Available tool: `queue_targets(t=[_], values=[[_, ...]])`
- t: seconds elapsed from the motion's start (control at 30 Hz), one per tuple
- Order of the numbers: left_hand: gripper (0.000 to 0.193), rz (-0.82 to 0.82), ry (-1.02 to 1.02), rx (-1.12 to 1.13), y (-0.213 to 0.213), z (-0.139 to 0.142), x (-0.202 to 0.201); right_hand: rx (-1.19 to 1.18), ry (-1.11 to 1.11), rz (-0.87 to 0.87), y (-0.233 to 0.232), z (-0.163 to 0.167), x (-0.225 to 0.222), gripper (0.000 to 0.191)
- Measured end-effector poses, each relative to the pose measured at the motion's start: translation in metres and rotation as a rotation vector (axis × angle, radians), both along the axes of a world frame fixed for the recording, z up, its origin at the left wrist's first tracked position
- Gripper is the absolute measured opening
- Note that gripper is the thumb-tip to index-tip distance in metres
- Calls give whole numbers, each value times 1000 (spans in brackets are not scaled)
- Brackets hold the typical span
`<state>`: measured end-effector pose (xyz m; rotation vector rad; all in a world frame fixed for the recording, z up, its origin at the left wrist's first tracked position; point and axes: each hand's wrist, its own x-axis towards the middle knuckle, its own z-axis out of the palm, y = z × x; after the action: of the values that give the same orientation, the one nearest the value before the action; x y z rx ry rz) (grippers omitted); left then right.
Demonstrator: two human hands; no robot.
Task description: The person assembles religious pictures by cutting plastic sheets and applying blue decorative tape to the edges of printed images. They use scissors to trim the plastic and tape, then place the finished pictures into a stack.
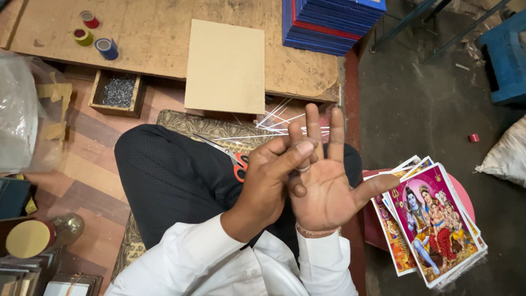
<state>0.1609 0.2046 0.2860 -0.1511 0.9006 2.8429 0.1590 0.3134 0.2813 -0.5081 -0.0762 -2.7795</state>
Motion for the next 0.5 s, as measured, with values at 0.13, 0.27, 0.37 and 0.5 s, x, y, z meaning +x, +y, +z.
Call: queue_targets(t=[0.13, 0.27, 0.37, 0.5], values=[[30, 10, 64, -24, 2, -1, 0, -51, -9, 40, 1, -1, -3, 118], [34, -54, 70, 29, -1, 0, -1, -31, -197, -45, 3, -2, -9, 124], [35, -65, 94, 54, -4, 2, -2, -168, -61, 145, 6, -1, -9, 111], [29, -12, 148, -48, -4, 0, -2, -250, -105, 174, 8, 1, -7, 113]])
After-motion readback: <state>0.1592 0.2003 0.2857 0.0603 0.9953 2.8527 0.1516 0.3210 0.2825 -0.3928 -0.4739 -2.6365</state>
